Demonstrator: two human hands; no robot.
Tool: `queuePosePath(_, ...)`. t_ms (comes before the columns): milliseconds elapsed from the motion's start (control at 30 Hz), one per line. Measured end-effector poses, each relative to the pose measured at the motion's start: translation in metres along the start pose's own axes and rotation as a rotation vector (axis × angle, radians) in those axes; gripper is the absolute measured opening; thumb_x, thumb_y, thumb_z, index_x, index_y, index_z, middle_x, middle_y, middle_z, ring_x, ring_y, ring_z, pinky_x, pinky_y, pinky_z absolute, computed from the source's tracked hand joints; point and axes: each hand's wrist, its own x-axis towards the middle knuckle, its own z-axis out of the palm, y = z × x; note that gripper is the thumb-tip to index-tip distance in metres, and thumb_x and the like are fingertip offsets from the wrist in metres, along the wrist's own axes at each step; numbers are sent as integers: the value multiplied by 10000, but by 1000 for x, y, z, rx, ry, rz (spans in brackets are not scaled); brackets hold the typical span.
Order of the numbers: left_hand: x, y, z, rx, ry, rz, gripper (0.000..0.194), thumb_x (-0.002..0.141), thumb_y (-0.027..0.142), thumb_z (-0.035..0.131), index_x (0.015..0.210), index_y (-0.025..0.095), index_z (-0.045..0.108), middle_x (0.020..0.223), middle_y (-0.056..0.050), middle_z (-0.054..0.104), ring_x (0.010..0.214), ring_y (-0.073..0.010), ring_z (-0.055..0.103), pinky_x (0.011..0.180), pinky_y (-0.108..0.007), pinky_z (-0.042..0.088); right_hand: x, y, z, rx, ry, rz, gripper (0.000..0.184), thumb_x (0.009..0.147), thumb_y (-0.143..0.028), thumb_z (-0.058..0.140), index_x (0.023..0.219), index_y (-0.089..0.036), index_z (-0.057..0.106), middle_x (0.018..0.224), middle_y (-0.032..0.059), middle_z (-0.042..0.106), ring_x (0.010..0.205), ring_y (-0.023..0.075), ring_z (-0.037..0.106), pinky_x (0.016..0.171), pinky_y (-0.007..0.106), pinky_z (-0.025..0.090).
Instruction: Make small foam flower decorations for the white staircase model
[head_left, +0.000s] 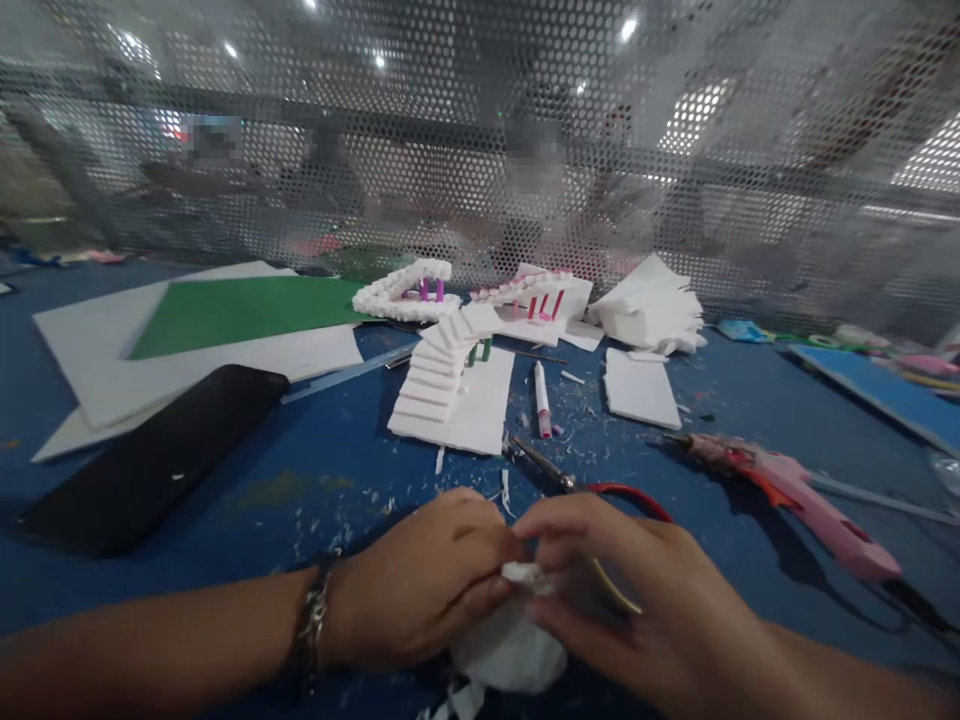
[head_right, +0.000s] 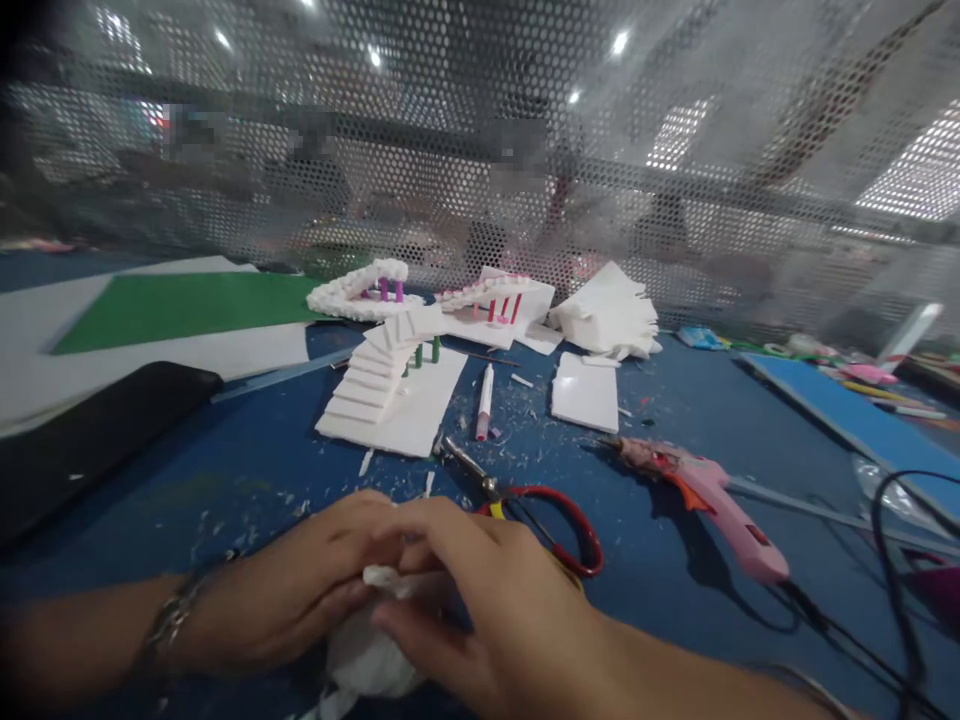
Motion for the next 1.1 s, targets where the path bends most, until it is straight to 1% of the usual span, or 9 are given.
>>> queuePosePath(133, 2, -4, 0, -4, 10, 37, 499, 888, 381, 64, 817, 146, 498, 768, -72, 550, 720, -169, 465, 726, -296, 360, 3, 0, 5, 28, 68, -18, 117, 728, -115, 544, 812, -194, 522, 688, -39, 638, 563, 56, 570, 517, 123, 419)
queuePosePath(233, 1, -2, -3, -56, 43, 59, 472, 894, 376, 111, 814, 138, 511, 789, -64, 518, 754, -156, 444, 749, -275, 348, 7, -1, 5, 27, 79, -52, 80, 729, -101, 545, 737, -181, 547, 619, -50, 614, 510, 42, 530, 487, 112, 394)
queuePosePath(367, 1, 1, -8, -222, 4, -15, 455, 888, 392, 163, 838, 118, 524, 808, -68, 486, 784, -156, 433, 767, -272, 353, 10, -3, -1, 88, 27, -58, 60, 727, -119, 572, 762, -167, 563, 661, -45, 621, 570, 34, 543, 551, 94, 408)
queuePosePath(533, -4, 1, -9, -428, -21, -73, 370, 883, 380, 219, 814, 166, 512, 787, -46, 515, 775, -161, 447, 762, -287, 369, 15, -9, -9, 177, -90, -18, 85, 743, -159, 576, 825, -178, 586, 742, -52, 631, 630, 15, 550, 598, 68, 411)
queuePosePath(633, -6, -2, -8, -460, 0, -106, 323, 882, 298, 249, 753, 158, 509, 793, -51, 510, 798, -163, 443, 770, -285, 365, 17, -10, -5, 195, -62, 54, 92, 728, -156, 589, 817, -175, 576, 750, -52, 629, 645, 18, 557, 602, 73, 419)
queuePosePath(767, -6, -5, -8, -439, 83, -99, 258, 846, 178, 319, 649, 147, 484, 723, -19, 464, 719, -131, 432, 692, -233, 367, 18, -6, 1, 148, 85, 101, 61, 683, -114, 613, 685, -158, 572, 616, -61, 597, 532, 17, 519, 498, 84, 401)
queuePosePath(900, -4, -4, -6, -496, 222, -168, 216, 797, 123, 419, 599, 148, 501, 640, 20, 436, 623, -95, 416, 604, -194, 341, 19, -2, 3, 99, 162, 38, 58, 705, -147, 602, 650, -156, 588, 598, -40, 595, 533, 38, 518, 499, 124, 398)
queuePosePath(1000, -3, -3, -2, -707, 293, -288, 56, 756, 175, 500, 717, 156, 535, 641, 29, 468, 587, -87, 419, 545, -185, 334, 17, -1, 4, 77, 178, -33, 53, 732, -148, 579, 682, -147, 596, 638, -13, 600, 579, 51, 529, 537, 142, 404)
queuePosePath(1100, -3, -2, 1, -918, 295, -397, 112, 686, 238, 582, 720, 155, 514, 635, 36, 471, 564, -81, 417, 514, -178, 328, 11, -3, 6, 47, 158, -107, 55, 746, -127, 559, 695, -133, 581, 644, 2, 588, 589, 55, 524, 552, 147, 401)
